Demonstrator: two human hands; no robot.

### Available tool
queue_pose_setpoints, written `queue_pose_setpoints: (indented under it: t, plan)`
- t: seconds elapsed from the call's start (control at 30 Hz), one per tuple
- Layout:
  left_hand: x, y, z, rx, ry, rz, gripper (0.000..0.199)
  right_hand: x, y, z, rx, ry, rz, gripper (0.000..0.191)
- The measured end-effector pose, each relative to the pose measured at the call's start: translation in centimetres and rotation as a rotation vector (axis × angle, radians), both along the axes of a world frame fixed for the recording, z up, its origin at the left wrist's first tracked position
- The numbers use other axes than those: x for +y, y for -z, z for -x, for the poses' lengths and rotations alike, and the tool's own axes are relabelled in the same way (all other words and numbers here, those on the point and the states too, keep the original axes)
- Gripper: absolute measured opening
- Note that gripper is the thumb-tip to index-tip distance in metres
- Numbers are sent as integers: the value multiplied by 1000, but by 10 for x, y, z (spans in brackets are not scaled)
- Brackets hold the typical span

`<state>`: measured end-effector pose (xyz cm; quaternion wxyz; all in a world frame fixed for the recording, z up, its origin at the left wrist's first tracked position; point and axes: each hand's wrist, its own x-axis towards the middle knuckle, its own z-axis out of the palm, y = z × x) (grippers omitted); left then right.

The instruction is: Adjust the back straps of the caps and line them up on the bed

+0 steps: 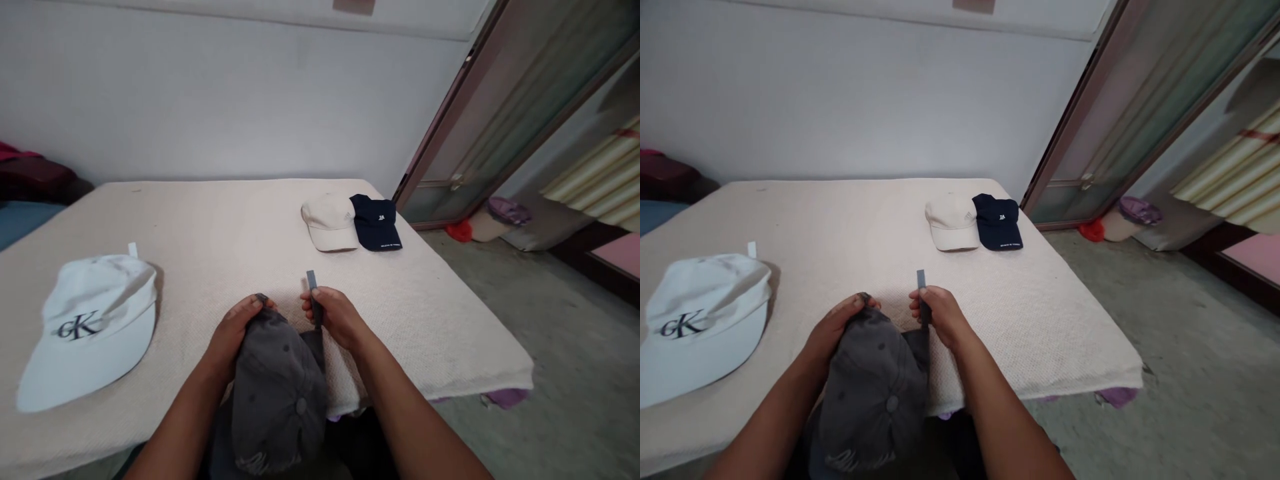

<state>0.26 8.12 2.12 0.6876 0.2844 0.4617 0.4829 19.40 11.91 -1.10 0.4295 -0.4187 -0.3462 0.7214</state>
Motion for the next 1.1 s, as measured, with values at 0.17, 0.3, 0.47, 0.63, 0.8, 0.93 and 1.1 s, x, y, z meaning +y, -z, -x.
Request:
queue_pose_setpoints:
  t: [0.17,0.3,0.47,0.63,0.8,0.93,1.1]
  plan:
    - [3,4,-2,-57,39,23,20,1,-3,-8,248,3,34,23]
    - [6,12,-5,-38,123,-4,15,5,-8,-11,317,77,-16,19]
    - [1,3,-10,-11,201,-51,14,8,-13,-8,268,89,-52,20]
    - [-5,-11,-14,43,179,-53,31,4,-16,5,186,-37,-55,20]
    - [-3,-5,-10,50,191,-67,22,1,-23,12,169,-186,-60,24]
    - [-4,-1,-8,44,198,-83,21,-2,-23,14,127,-263,-55,21]
    - [-5,3,-9,20,207,-114,23,-5,-19,16,94,-244,-45,15]
